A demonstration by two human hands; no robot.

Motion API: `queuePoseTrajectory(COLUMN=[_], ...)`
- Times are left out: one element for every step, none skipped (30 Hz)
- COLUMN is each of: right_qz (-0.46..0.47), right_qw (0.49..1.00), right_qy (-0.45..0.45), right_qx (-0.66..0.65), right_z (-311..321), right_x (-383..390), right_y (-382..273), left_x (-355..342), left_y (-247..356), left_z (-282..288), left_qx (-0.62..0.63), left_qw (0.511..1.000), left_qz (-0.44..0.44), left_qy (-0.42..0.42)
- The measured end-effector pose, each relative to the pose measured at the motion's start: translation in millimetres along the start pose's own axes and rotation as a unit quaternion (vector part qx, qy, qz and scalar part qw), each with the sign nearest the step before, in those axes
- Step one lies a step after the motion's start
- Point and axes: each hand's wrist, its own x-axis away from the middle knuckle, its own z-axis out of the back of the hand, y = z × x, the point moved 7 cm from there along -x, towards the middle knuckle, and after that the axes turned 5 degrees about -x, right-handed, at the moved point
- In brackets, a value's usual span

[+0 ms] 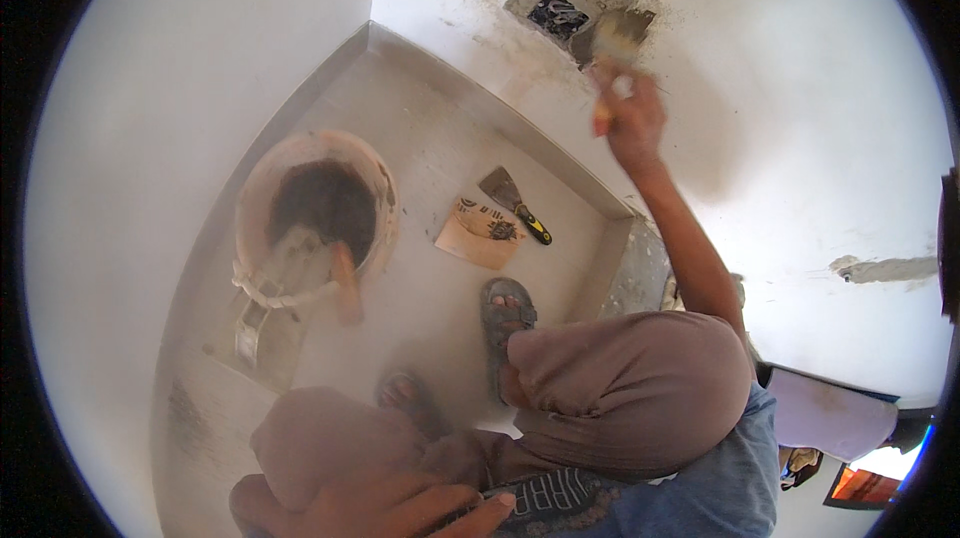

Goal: The person applies plaster to a section of a wall around an electrical box using a putty knife and then brushes water over the area with a paintbrush to smooth it.

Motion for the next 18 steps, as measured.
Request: queuePoseTrajectory(right_qz=[0.004,0.009,-0.010,-0.030,-0.049,-0.068,-0.090,-0.109,-0.082,-0.058,-0.054,-0.050,-0.031,-0.012,0.008,-0.025,-0.011,-0.013], right_qw=[0.998,0.994,0.990,0.984,0.976,0.980,0.983,0.982,0.979,0.974,0.982,0.986,0.988,0.990,0.990,0.997,0.998,0.997], right_qy=[-0.054,-0.107,-0.121,-0.135,-0.147,-0.093,-0.047,0.008,0.048,0.084,0.108,0.131,0.135,0.138,0.139,0.078,0.011,-0.070], right_qx=[-0.011,-0.024,-0.069,-0.113,-0.155,-0.162,-0.154,-0.157,-0.180,-0.201,-0.146,-0.093,-0.063,-0.034,0.004,0.012,0.068,0.036], right_z=[-31.7,-55.4,-59.4,-62.3,-61.3,-56.6,-46.6,-38.7,-15.9,19.9,49.4,69.1,75.3,77.6,84.8,55.1,25.8,-14.3], right_x=[29.6,49.1,44.6,42.4,37.7,28.7,26.9,17.4,-9.9,-42.0,-62.3,-70.9,-70.0,-68.8,-67.3,-47.9,-24.9,2.0], right_y=[2.0,-0.5,-15.4,-31.8,-41.9,-31.4,1.2,23.7,33.6,37.6,27.9,16.3,7.2,-2.7,-6.8,12.5,17.4,25.0], left_x=[-0.2,-0.1,0.8,1.6,3.4,5.2,3.4,4.7,6.0,5.4,5.6,6.0,5.5,4.2,2.0,-0.6,-4.5,-5.8], left_y=[0.4,1.0,0.8,0.2,2.3,4.4,2.1,5.0,4.8,3.1,2.8,2.6,2.9,3.2,3.9,4.5,4.5,7.8], left_z=[-1.4,-2.1,-1.4,-1.3,0.5,2.3,-1.1,2.0,2.4,-0.5,-1.7,-2.7,-3.9,-5.0,-6.2,-7.6,-9.8,-7.7], left_qx=[0.001,-0.001,-0.007,-0.012,-0.016,-0.020,-0.009,-0.011,-0.013,-0.011,-0.012,-0.015,-0.014,-0.018,-0.017,-0.017,-0.012,-0.015], left_qw=[1.000,1.000,1.000,1.000,1.000,1.000,1.000,1.000,1.000,1.000,1.000,1.000,1.000,1.000,1.000,1.000,1.000,1.000], left_qz=[0.002,0.003,0.008,0.012,0.013,0.013,0.004,0.001,0.005,0.009,0.013,0.019,0.020,0.020,0.011,0.004,-0.002,-0.005], left_qy=[-0.001,-0.003,-0.005,-0.007,-0.006,-0.005,-0.006,-0.006,-0.006,-0.009,-0.008,-0.007,-0.005,-0.004,-0.002,0.000,0.000,0.003])
